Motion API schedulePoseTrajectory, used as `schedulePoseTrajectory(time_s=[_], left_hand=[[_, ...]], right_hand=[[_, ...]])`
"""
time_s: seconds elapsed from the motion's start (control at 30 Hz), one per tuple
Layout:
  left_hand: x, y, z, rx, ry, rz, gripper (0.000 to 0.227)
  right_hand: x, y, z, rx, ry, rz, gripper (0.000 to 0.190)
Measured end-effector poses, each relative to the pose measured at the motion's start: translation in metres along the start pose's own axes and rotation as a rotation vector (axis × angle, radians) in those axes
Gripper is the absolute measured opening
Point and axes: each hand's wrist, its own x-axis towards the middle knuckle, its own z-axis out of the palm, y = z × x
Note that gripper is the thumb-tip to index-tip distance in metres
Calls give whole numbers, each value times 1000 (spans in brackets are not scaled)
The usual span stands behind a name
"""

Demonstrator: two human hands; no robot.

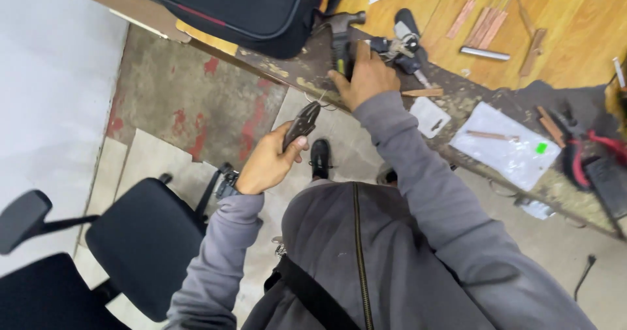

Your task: The person is using pliers and a hammer to bend, shape, and flatten thin copper strips on a workbench and occasionally on the floor.

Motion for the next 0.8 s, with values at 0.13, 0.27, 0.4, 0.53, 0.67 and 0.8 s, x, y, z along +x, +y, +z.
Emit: schedulePoseTrajectory(time_s=[0.13, 0.27, 0.4, 0.53, 0.67, 0.8], left_hand=[[14, -29, -30, 177, -13, 53, 35], [36, -44, -39, 214, -28, 118, 42], [57, -48, -24, 141, -113, 162, 43], [69, -43, -1, -60, -307, 34, 50], [77, -34, 8, -121, -310, -85, 50], [80, -35, 9, -86, -292, -153, 51]], right_hand=[[13, 0, 43, -88, 102, 60, 68], [-47, 11, 38, -127, 229, -34, 52], [-81, 58, 41, -218, 301, -146, 53], [-84, 89, 42, -365, 361, -218, 51], [-92, 98, 28, -425, 345, -273, 52], [-94, 105, 24, -443, 347, -242, 49]])
